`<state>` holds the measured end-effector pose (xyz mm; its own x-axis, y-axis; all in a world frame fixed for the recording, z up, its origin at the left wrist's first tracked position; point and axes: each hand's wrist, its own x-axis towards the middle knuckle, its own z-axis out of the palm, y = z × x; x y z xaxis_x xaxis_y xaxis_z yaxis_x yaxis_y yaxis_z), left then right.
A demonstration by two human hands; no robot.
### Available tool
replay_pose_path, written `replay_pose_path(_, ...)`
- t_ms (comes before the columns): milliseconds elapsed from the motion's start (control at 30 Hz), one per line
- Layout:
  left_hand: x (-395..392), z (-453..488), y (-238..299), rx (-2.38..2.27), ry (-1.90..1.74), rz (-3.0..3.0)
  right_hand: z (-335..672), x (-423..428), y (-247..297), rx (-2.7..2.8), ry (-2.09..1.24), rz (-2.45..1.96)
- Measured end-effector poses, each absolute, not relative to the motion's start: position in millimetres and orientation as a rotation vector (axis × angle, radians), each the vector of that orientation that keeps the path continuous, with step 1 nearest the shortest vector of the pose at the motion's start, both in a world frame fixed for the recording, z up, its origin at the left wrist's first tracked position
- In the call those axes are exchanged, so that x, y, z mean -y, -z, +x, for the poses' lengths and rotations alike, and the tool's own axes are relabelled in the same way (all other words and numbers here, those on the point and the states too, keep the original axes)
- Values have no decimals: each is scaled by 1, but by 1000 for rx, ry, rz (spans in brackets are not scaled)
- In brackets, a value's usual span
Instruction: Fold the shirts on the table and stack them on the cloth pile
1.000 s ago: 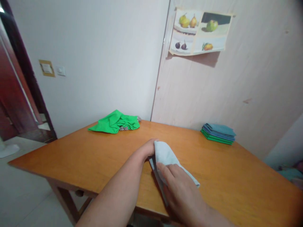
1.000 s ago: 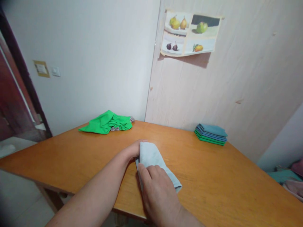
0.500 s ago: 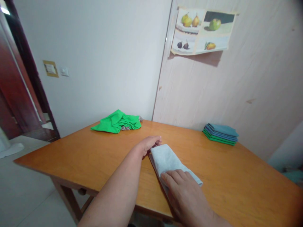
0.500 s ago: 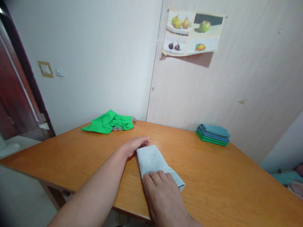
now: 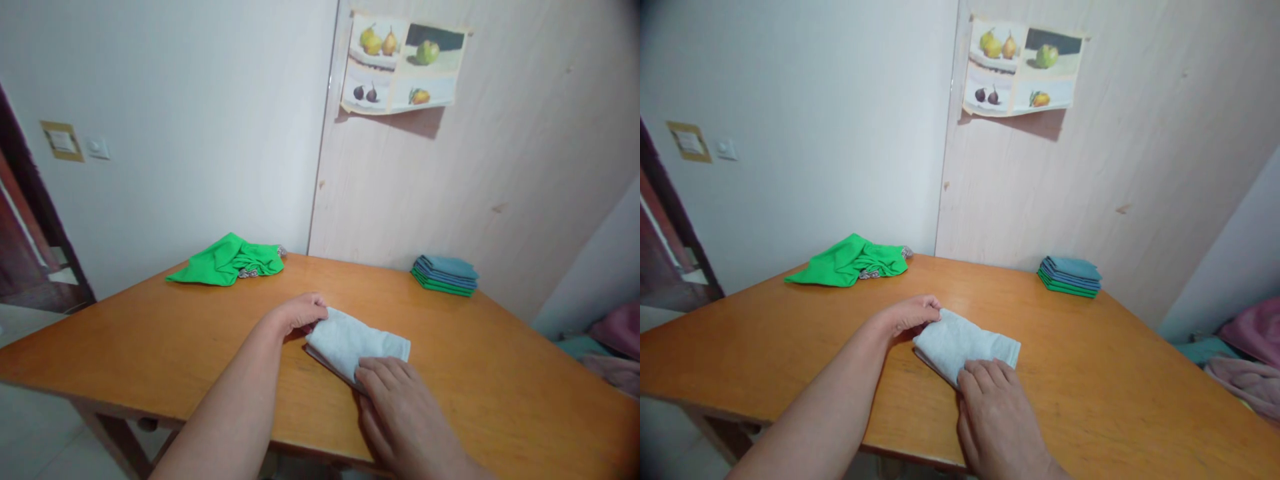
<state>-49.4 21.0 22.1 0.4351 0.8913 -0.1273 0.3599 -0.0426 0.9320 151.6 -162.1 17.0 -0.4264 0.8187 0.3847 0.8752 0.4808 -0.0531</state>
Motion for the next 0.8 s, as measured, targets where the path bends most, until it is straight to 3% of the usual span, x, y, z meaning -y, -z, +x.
replay_pose_path(400,-28,-48,-23,-1133,-556,1583,129,151,-52,2263,55,-1564)
replay_pose_path(800,-41,-51,-13,-1121,-669,1577,128,113,-24,2173,-239,-1589)
